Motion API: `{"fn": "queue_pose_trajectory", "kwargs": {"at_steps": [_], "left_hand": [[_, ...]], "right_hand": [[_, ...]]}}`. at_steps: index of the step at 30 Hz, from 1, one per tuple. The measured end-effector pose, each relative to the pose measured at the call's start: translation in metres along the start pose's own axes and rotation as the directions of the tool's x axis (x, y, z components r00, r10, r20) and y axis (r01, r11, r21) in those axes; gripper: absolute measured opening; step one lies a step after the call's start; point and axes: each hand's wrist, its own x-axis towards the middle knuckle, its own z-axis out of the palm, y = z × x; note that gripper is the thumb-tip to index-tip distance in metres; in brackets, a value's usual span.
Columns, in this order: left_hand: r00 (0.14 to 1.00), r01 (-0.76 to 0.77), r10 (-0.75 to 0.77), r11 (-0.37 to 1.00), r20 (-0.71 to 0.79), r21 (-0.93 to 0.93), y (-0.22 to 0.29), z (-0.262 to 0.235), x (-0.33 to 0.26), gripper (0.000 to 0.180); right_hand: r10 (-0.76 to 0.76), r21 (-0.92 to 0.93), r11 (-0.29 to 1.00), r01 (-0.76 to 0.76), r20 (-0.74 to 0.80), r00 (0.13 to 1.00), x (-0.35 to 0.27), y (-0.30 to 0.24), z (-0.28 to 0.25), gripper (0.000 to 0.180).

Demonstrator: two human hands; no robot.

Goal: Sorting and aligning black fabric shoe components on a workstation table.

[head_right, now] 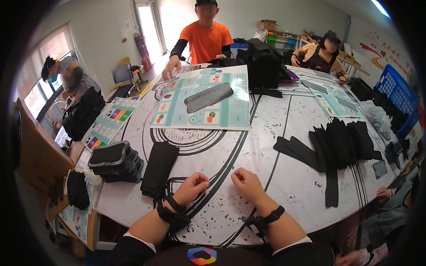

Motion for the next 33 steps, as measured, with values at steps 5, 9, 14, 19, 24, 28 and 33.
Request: {"fn": "queue_pose_trajectory", "kwargs": {"at_steps": [5, 9, 14, 19, 24, 28, 33], "left_hand": [[0.990, -0.082, 0.038, 0.935, 0.133, 0.346, 0.010, 0.004, -0.006, 0.012], [0.991, -0.053, 0.014, 0.953, 0.132, 0.299, 0.007, 0.001, -0.003, 0.013], [0.990, -0.051, 0.010, 0.956, 0.141, 0.289, 0.005, -0.001, -0.003, 0.013], [0.989, -0.070, 0.023, 0.943, 0.144, 0.326, 0.009, 0.000, -0.003, 0.014], [0.993, -0.116, 0.104, 0.962, 0.060, 0.248, 0.006, -0.001, -0.001, 0.018], [0.994, -0.107, 0.105, 0.956, 0.022, 0.272, 0.007, -0.003, -0.002, 0.018], [0.993, -0.117, 0.114, 0.961, 0.026, 0.252, 0.007, -0.002, -0.002, 0.018]], "right_hand": [[-0.422, -0.339, 0.817, 0.466, 0.198, 0.885, 0.001, 0.002, -0.002, 0.010], [-0.422, -0.345, 0.808, 0.478, 0.227, 0.878, 0.003, 0.008, -0.003, 0.008], [-0.415, -0.343, 0.810, 0.475, 0.237, 0.878, 0.001, 0.004, -0.003, 0.008], [-0.428, -0.358, 0.794, 0.491, 0.243, 0.870, 0.001, 0.006, -0.003, 0.008], [-0.420, -0.362, 0.798, 0.483, 0.241, 0.875, 0.000, 0.004, -0.004, 0.008], [-0.400, -0.368, 0.800, 0.474, 0.262, 0.879, 0.001, 0.001, -0.004, 0.010], [-0.398, -0.378, 0.798, 0.469, 0.253, 0.882, 0.000, 0.005, -0.003, 0.009]]}}
